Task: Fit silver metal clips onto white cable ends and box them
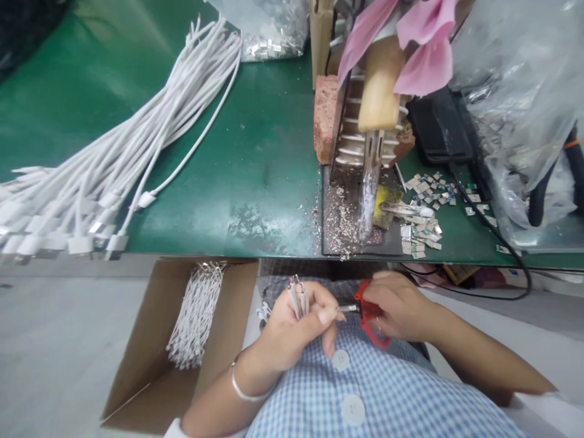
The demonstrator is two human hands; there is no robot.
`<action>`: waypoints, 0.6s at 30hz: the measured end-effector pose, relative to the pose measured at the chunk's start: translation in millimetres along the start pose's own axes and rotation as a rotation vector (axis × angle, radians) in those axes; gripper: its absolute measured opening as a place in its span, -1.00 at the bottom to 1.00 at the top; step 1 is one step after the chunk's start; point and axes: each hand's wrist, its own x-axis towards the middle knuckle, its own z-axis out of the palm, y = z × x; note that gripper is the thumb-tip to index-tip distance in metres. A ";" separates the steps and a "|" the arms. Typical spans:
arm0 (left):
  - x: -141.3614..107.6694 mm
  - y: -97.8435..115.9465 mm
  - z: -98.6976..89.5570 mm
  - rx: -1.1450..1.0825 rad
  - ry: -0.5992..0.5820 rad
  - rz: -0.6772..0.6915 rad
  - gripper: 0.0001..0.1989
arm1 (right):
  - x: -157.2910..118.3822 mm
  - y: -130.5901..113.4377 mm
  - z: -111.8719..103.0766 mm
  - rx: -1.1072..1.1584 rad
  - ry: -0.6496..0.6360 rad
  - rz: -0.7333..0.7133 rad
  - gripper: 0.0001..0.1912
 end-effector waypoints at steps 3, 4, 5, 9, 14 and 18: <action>-0.5 0.0 -0.7 0.009 -0.005 -0.013 -0.78 | 0.3 0.2 -2.4 -0.021 -0.009 -0.032 -0.86; -0.5 -0.1 -1.0 0.013 -0.006 -0.017 -0.78 | 0.4 0.3 -2.9 -0.027 -0.007 -0.041 -0.85; -0.5 -0.2 -1.4 0.018 -0.007 -0.021 -0.77 | 0.6 0.2 -3.3 -0.031 -0.006 -0.046 -0.86; -0.6 -0.3 -3.3 0.041 -0.007 -0.050 -0.78 | 1.6 -0.8 -5.1 -0.027 -0.026 -0.044 -0.87; -2.3 0.3 -4.6 0.070 0.012 -0.060 -0.78 | 0.5 -0.9 -7.3 -0.043 -0.064 -0.026 -0.86; -3.7 1.3 -4.1 0.092 0.012 -0.070 -0.77 | -1.3 1.5 -7.5 -0.031 -0.060 -0.044 -0.87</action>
